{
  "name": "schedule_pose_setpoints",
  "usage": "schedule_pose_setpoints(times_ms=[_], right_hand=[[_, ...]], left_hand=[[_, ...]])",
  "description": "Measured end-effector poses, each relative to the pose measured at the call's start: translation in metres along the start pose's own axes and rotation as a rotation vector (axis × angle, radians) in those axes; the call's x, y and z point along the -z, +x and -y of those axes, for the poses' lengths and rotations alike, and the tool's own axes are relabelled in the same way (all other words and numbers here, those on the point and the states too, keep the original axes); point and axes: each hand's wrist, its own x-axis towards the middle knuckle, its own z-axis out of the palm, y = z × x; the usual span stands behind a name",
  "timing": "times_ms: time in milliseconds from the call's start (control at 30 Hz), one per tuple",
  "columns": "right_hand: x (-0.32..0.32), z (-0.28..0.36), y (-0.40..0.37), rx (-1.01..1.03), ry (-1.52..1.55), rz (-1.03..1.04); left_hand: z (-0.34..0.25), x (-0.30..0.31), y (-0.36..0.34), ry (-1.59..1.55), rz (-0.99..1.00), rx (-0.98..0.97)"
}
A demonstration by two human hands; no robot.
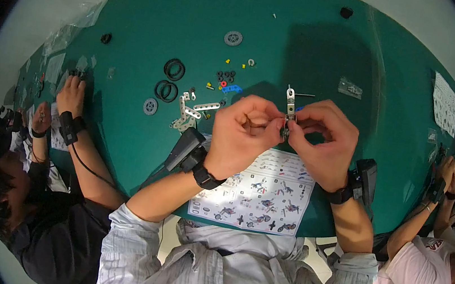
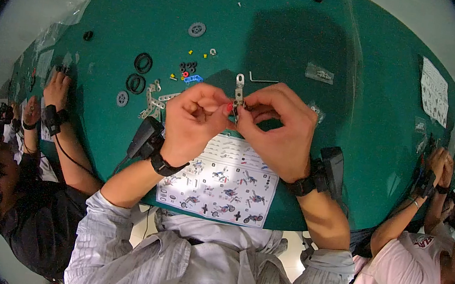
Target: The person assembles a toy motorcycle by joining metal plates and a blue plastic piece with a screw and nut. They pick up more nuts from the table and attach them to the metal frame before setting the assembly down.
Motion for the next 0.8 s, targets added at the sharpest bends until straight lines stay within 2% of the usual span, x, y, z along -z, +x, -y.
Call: schedule_pose_setpoints(times_ms=[233, 800], right_hand=[[-0.0016, 0.0044, -0.0009, -0.057, -0.008, -0.019], [-0.0048, -0.0012, -0.0021, 0.065, -0.073, -0.048]], left_hand=[[-0.0032, 0.0000, -0.0003, 0.042, 0.020, -0.011], [-0.0019, -0.0041, -0.0026, 0.094, -0.025, -0.015]])
